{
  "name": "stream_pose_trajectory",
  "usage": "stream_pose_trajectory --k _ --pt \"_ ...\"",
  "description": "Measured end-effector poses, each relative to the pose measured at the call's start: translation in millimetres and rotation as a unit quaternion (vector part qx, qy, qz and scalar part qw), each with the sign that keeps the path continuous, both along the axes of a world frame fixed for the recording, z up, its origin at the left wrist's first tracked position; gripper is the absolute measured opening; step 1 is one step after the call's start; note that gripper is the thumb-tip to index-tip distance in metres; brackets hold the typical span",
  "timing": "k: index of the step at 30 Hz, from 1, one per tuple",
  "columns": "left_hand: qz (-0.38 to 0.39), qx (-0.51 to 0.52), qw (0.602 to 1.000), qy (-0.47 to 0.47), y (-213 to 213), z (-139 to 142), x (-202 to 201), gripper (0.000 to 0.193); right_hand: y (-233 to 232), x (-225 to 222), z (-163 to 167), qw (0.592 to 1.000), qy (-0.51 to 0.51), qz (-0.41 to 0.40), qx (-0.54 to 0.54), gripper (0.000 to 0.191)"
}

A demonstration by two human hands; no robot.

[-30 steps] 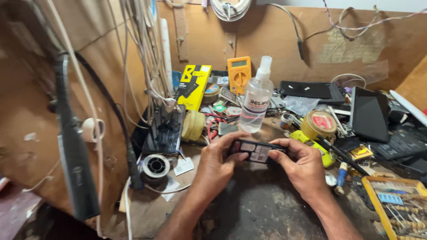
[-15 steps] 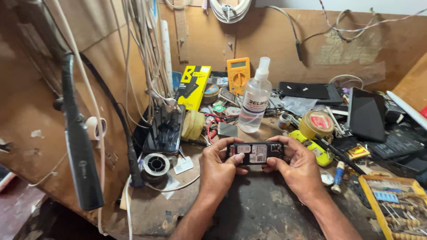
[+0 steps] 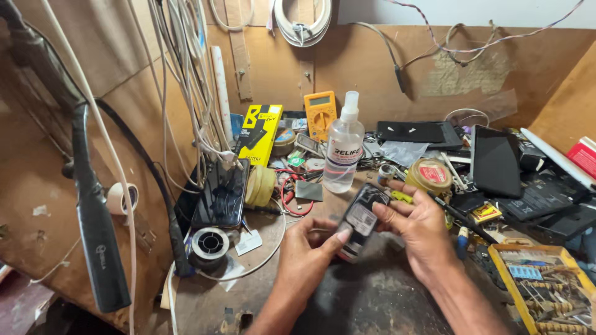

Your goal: The person handles a disassembled smartphone, removes a small component from the back, and uses a screwdriver to work on the internal components. The person then places the component back onto the phone and continues to adjust internal parts with the screwdriver.

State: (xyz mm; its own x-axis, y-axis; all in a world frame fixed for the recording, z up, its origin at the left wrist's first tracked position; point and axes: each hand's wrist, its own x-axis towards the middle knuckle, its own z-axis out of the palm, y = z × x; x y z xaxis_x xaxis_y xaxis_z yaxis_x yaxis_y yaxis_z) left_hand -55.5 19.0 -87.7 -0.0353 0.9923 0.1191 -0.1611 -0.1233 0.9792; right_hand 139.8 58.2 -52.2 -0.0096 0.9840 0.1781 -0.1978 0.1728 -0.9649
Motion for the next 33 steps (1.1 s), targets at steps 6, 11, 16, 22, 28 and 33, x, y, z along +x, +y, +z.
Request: stream_pose_trajectory --k 6,11,16,22,28,33 --pt "-0.046 0.068 0.996 0.026 33 18 -2 0.046 0 -5 21 0.992 -0.119 0.028 0.019 0.063" --pt "-0.032 0.019 0.999 -0.010 37 18 -2 0.042 -14 -6 10 0.985 -0.164 0.000 -0.046 0.043" --pt "-0.023 0.033 0.994 -0.097 31 10 -17 0.041 -30 1 -13 0.969 -0.245 0.021 -0.003 0.031" --pt "-0.075 -0.001 0.991 -0.108 35 12 -24 0.030 -27 -5 -15 0.934 -0.351 -0.054 0.042 0.027" --pt "0.000 0.022 0.999 -0.030 41 3 -18 0.019 -30 -15 -19 0.941 -0.322 -0.102 0.026 0.024" --pt "0.040 -0.003 0.999 -0.001 43 7 -10 0.023 -26 -10 -27 0.962 -0.260 -0.086 -0.003 0.024"
